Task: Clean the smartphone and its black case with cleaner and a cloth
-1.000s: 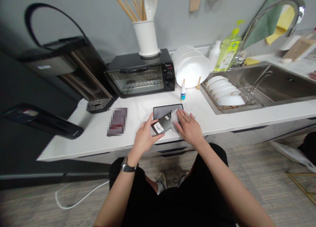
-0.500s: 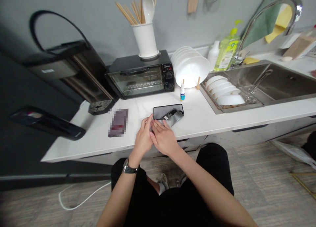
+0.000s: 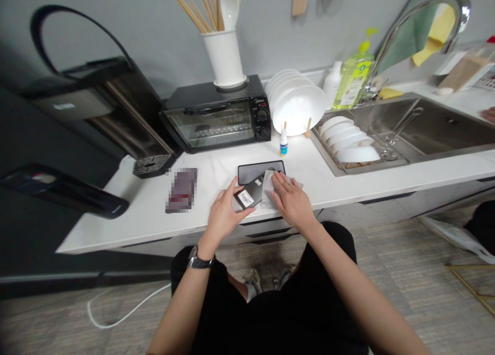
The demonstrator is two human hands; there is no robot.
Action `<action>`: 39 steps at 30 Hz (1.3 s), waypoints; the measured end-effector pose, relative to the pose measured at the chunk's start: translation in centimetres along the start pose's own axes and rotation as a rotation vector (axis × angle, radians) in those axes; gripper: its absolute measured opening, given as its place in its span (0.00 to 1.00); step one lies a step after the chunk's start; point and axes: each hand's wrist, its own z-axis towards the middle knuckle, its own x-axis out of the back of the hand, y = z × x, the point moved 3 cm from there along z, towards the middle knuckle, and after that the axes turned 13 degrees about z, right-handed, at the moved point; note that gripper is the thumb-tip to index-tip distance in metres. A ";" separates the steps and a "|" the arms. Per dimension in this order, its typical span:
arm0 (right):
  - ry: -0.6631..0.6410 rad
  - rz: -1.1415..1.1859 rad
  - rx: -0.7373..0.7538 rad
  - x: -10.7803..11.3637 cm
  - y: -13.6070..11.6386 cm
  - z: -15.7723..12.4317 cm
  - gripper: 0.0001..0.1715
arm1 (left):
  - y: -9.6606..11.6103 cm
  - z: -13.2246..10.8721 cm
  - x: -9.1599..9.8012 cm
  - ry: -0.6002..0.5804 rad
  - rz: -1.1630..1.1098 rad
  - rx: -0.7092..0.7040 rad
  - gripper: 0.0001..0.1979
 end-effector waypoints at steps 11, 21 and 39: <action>0.011 0.001 0.040 -3.1 -3.4 4.3 0.34 | -0.1 -0.1 -0.2 -0.013 0.006 -0.005 0.51; -0.129 0.212 0.119 -3.9 -9.4 -0.1 0.32 | -0.3 -0.5 -0.1 -0.020 0.041 -0.030 0.47; 0.071 -0.037 -0.027 -1.0 0.2 3.1 0.35 | 0.2 -0.2 -0.1 0.002 -0.003 -0.013 0.51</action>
